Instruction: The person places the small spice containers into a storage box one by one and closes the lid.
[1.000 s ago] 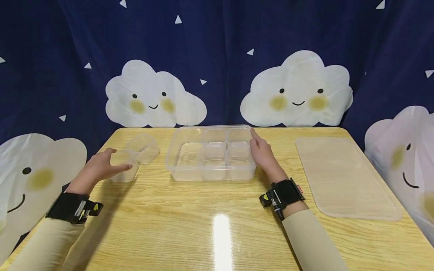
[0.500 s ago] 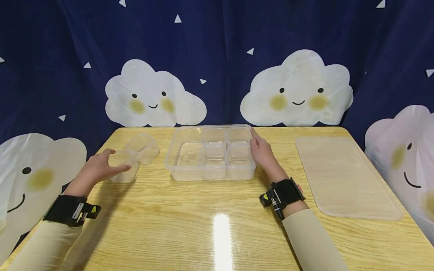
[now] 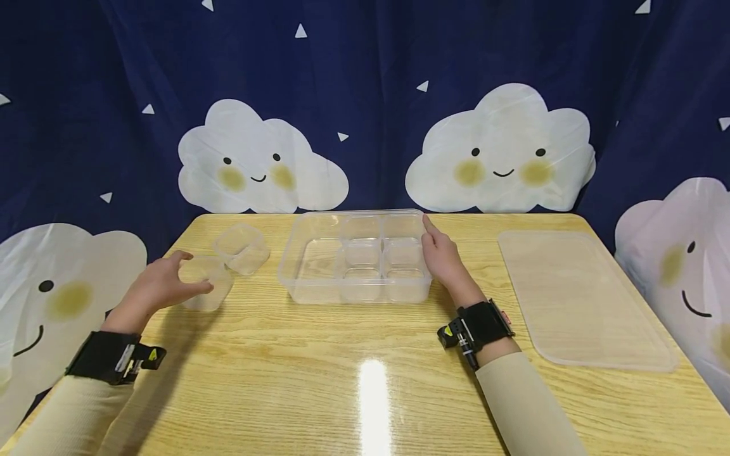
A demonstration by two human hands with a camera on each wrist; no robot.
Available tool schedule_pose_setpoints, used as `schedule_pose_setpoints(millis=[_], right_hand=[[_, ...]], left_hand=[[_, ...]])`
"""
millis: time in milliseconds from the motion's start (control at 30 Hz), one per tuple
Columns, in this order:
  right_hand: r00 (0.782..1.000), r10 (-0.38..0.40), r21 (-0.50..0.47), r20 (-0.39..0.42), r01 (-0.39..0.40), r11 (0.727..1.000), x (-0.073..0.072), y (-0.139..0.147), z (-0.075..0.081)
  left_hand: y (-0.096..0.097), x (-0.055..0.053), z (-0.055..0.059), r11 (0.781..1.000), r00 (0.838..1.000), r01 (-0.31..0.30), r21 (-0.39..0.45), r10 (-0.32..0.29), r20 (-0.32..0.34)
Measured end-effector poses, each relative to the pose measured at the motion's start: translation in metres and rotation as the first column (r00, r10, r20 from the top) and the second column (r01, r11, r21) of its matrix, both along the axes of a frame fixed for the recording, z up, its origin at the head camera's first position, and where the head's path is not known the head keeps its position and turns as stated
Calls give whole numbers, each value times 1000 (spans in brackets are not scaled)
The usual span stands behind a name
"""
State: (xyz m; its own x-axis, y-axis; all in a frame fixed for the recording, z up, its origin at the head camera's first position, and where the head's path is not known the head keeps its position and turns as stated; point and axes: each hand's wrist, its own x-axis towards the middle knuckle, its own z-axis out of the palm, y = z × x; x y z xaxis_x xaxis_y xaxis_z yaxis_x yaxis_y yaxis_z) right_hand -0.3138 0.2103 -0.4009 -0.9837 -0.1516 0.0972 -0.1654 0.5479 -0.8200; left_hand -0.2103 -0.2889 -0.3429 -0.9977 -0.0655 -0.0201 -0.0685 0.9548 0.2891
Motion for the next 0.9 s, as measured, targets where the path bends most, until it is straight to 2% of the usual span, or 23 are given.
schedule_pose_setpoints(millis=[233,467,667,767,900], right_hand=[[1000,-5,0,-7,5,1000,3,-1,3],[1000,0,-4,-2,0,1000,2,0,1],[1000,3,-6,-2,-3,1000,2,-1,0],[1000,4,-1,-4,-4,1000,2,-1,1],[1000,6,4,-6,-6,1000,3,-1,2]], left_hand=[[1,5,4,999,997,-42,-27,41,-59],[4,13,14,1000,984,-1,-21,-3,-177],[22,12,31,999,947,32,-1,-30,-319],[33,10,41,997,925,79,12,-68,-375],[53,3,52,987,899,160,19,-138,-416]])
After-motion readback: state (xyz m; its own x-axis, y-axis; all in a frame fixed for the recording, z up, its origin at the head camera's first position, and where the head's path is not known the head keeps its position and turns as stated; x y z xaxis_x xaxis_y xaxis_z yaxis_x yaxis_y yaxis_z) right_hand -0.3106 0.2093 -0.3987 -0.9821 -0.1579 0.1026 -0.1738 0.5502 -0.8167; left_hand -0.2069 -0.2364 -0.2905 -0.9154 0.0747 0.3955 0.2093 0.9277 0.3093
